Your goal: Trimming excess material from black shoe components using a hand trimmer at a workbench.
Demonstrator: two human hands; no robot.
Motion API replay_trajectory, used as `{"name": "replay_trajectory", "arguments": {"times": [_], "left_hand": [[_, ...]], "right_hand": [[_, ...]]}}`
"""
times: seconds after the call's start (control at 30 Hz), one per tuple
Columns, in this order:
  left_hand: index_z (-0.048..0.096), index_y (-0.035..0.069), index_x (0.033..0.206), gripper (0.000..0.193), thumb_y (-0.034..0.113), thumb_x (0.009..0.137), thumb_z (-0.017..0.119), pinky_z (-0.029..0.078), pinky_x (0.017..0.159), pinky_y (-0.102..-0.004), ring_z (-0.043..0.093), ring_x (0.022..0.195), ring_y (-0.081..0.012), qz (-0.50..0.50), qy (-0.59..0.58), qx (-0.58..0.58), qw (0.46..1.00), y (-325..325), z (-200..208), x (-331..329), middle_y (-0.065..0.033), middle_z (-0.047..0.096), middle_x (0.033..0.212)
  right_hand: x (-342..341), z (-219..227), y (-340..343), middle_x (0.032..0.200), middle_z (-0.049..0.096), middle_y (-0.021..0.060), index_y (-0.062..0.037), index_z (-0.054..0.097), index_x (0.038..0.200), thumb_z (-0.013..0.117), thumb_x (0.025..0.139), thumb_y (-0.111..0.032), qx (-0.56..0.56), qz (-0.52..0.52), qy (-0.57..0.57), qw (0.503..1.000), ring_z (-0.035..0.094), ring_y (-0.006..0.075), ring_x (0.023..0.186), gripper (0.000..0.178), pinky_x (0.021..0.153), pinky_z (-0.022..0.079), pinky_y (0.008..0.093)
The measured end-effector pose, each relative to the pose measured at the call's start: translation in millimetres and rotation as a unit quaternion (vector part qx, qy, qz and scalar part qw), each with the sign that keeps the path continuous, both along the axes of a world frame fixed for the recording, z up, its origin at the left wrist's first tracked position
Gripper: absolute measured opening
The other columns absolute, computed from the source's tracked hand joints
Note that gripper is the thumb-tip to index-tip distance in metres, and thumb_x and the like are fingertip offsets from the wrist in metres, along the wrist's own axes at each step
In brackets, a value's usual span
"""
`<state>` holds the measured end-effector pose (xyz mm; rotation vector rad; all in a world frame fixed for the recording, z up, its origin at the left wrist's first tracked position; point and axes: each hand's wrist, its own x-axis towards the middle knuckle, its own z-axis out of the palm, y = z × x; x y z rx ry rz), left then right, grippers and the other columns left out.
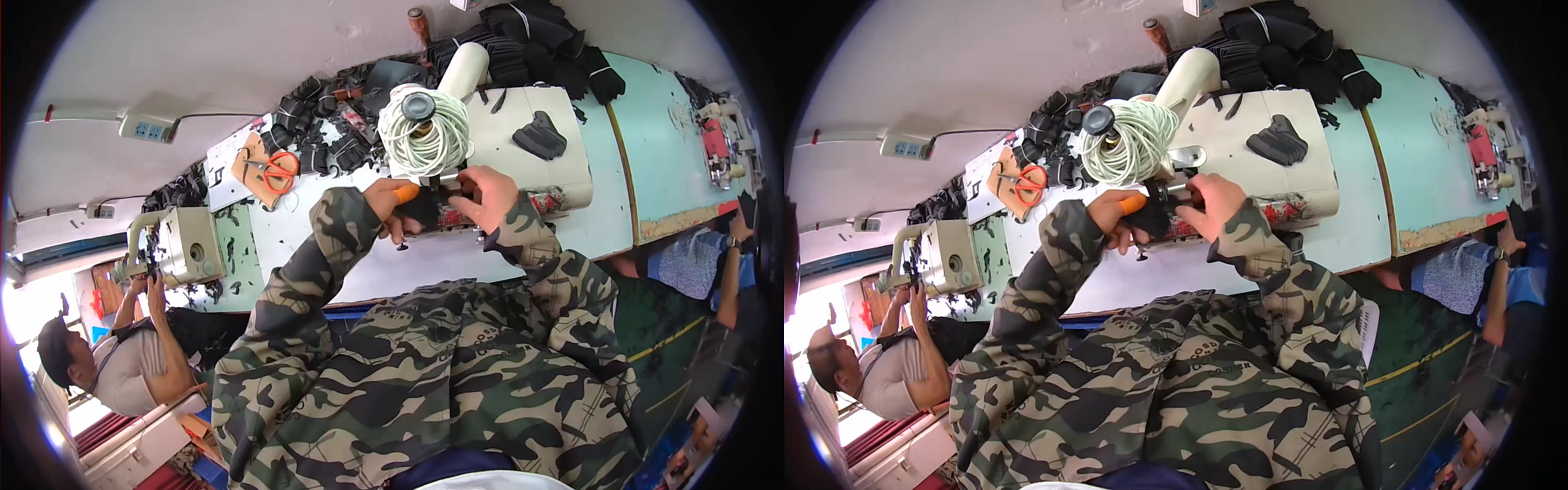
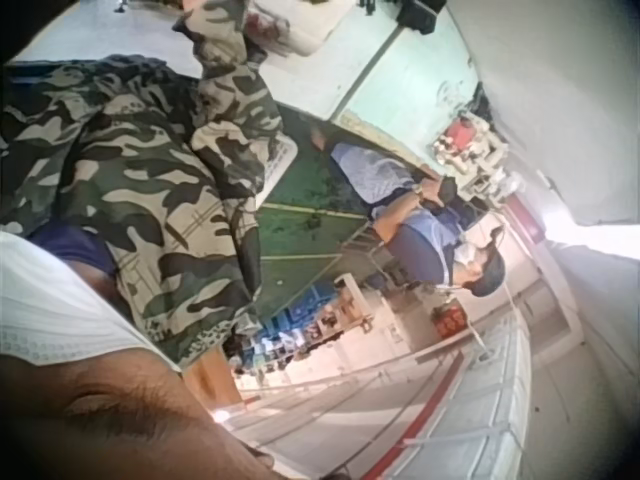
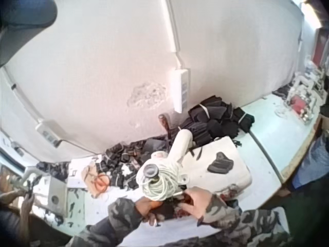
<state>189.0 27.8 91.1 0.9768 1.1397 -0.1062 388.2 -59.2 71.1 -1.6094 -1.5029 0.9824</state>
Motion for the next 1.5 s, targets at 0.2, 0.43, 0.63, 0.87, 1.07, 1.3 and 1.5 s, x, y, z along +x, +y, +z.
{"name": "replay_trajectory", "arguments": {"times": [0.2, 0.43, 0.63, 0.87, 1.07, 1.3, 1.5], "left_hand": [[0.055, 0.000, 0.105, 0.030, 0.013, 0.088, 0.036, 0.039, 0.029, -0.0244, 0.055, 0.039, -0.0164, -0.043, -0.009, 0.045, 0.998, 8, 3, -3, -0.0128, 0.062, 0.068], [0.057, -0.002, 0.099, 0.025, 0.014, 0.088, 0.041, 0.044, 0.032, -0.0251, 0.056, 0.041, -0.0163, -0.075, -0.052, 0.024, 0.996, 17, 0, -6, -0.0136, 0.061, 0.069], [0.057, -0.002, 0.100, 0.025, 0.013, 0.088, 0.043, 0.046, 0.033, -0.0246, 0.056, 0.040, -0.0174, 0.014, -0.068, 0.080, 0.994, 5, -3, 10, -0.0120, 0.061, 0.065], [0.056, -0.007, 0.100, 0.026, 0.010, 0.088, 0.042, 0.047, 0.034, -0.0256, 0.057, 0.041, -0.0177, 0.032, -0.036, 0.125, 0.991, 5, -12, -10, -0.0154, 0.060, 0.064], [0.056, -0.006, 0.101, 0.024, 0.012, 0.088, 0.046, 0.045, 0.035, -0.0267, 0.057, 0.042, -0.0178, -0.075, -0.019, 0.027, 0.997, 13, 12, 14, -0.0147, 0.061, 0.065], [0.057, -0.006, 0.098, 0.025, 0.012, 0.090, 0.043, 0.048, 0.035, -0.0266, 0.058, 0.043, -0.0186, 0.031, -0.031, 0.125, 0.991, 4, -14, -1, -0.0151, 0.062, 0.070], [0.053, 0.002, 0.107, 0.022, 0.015, 0.090, 0.046, 0.039, 0.030, -0.0203, 0.059, 0.044, -0.0151, -0.069, -0.017, 0.059, 0.996, 18, -6, -15, -0.0115, 0.063, 0.068]], "right_hand": [[23, 18, 7, 0.089, 0.059, 0.0177, -0.0050, 0.063, 0.090, 0.063, 0.073, -0.016, -0.129, 0.081, -0.042, 0.987, 0.057, 0.0344, 0.083, 0.020, 0.072, 0.046, 0.0373], [8, 1, 10, 0.078, 0.061, 0.0117, -0.0034, 0.063, 0.089, 0.063, 0.072, -0.009, 0.034, 0.104, -0.114, 0.987, 0.061, 0.0217, 0.072, 0.018, 0.066, 0.047, 0.0310], [21, 7, 3, 0.076, 0.063, 0.0131, -0.0029, 0.062, 0.089, 0.063, 0.072, -0.008, -0.053, 0.076, 0.019, 0.996, 0.062, 0.0283, 0.070, 0.018, 0.064, 0.048, 0.0325], [14, 3, 4, 0.082, 0.060, 0.0147, -0.0022, 0.061, 0.089, 0.063, 0.075, -0.008, -0.016, 0.044, -0.039, 0.998, 0.062, 0.0261, 0.069, 0.015, 0.064, 0.049, 0.0302], [13, 2, 5, 0.081, 0.061, 0.0123, -0.0007, 0.061, 0.091, 0.061, 0.076, -0.005, 0.030, 0.081, -0.020, 0.996, 0.063, 0.0191, 0.070, 0.016, 0.063, 0.048, 0.0286], [22, 8, 1, 0.079, 0.063, 0.0107, -0.0015, 0.062, 0.090, 0.063, 0.073, -0.006, -0.111, 0.051, 0.039, 0.992, 0.061, 0.0236, 0.072, 0.018, 0.067, 0.047, 0.0295], [7, 7, 4, 0.079, 0.063, 0.0110, 0.0001, 0.062, 0.091, 0.063, 0.074, -0.007, -0.004, 0.030, 0.000, 1.000, 0.062, 0.0208, 0.069, 0.019, 0.065, 0.048, 0.0299]]}}
